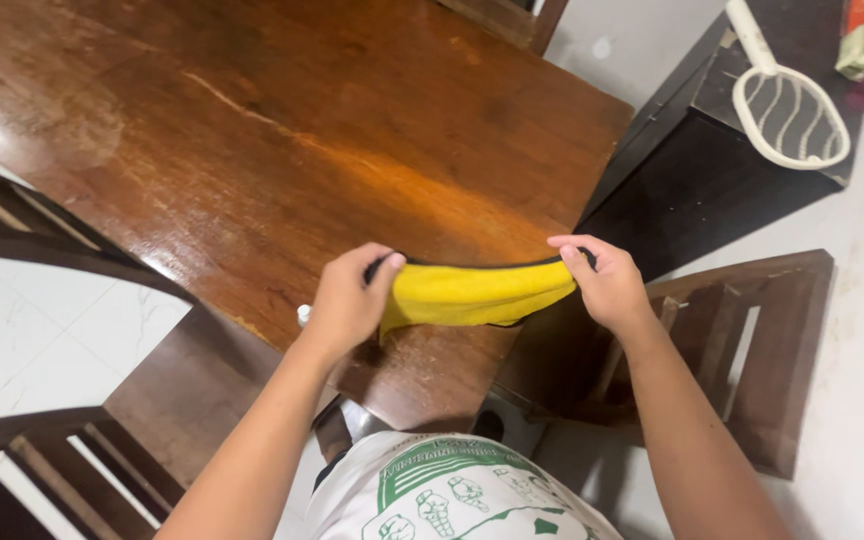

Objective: The person cleans a wooden dining table and chairs using a spray bottle and a cloth. They spray the surfaces and wipe them down, moving between the table and chairs to clean different parts.

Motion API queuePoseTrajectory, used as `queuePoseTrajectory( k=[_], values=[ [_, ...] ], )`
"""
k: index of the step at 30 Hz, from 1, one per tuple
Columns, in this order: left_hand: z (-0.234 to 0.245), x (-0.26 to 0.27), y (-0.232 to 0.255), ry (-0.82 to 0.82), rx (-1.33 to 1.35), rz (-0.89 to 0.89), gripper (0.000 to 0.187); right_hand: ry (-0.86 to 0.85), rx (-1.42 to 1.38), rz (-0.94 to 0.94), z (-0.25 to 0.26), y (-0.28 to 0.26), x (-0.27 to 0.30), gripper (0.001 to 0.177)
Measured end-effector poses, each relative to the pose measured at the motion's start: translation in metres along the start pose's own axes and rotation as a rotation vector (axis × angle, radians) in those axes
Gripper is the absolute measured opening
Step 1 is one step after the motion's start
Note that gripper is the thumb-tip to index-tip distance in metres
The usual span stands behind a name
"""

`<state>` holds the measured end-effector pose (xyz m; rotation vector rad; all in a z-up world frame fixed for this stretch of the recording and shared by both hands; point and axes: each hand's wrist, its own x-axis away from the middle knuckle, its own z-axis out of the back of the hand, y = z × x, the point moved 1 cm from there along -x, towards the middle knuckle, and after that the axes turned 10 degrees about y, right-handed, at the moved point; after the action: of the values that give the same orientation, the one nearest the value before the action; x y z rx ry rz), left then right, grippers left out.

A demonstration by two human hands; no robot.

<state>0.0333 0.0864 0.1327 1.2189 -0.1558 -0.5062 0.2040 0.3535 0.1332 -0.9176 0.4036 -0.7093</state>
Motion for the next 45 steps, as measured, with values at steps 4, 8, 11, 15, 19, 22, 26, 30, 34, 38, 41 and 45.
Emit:
queuePoseTrajectory(
  k=[4,8,11,15,19,22,26,30,34,38,41,45],
  values=[
    [-0.004,-0.014,-0.009,0.075,0.055,0.036,0.021,-0.039,0.083,0.046,0.013,0.003,-0.014,0.028],
    [-0.014,-0.043,-0.012,0.080,0.032,0.029,0.021,-0.037,0.265,0.143,0.020,-0.003,-0.041,0.026],
    [-0.026,-0.072,0.000,0.057,0.203,0.204,0.022,0.088,0.275,0.232,0.020,-0.020,-0.064,0.019],
    [-0.020,-0.099,0.019,0.118,0.313,0.099,0.021,0.220,-0.012,0.081,0.020,-0.049,-0.082,0.016],
    [-0.015,-0.097,0.008,0.136,0.321,-0.023,0.020,0.218,-0.152,0.140,0.013,-0.038,-0.081,0.015],
    [-0.020,-0.072,-0.022,0.076,0.276,-0.009,0.022,0.197,-0.016,0.251,0.004,0.001,-0.065,0.015],
    [-0.038,-0.023,-0.079,-0.021,0.193,0.111,0.025,0.091,0.082,0.225,-0.026,0.062,-0.027,0.017],
    [-0.050,0.031,-0.128,-0.111,-0.005,0.152,0.024,-0.064,0.185,0.107,-0.054,0.117,0.021,0.020],
    [-0.045,0.075,-0.144,-0.215,-0.152,0.253,0.024,-0.125,0.283,0.019,-0.062,0.141,0.065,0.021],
    [-0.034,0.086,-0.137,-0.320,-0.239,0.368,0.027,-0.147,0.209,-0.073,-0.057,0.138,0.093,0.020],
    [-0.027,0.087,-0.125,-0.345,-0.265,0.450,0.025,-0.200,0.210,-0.238,-0.051,0.131,0.104,0.021],
    [-0.021,0.087,-0.117,-0.334,-0.156,0.488,0.025,-0.195,0.214,-0.244,-0.043,0.118,0.103,0.021]
  ],
)
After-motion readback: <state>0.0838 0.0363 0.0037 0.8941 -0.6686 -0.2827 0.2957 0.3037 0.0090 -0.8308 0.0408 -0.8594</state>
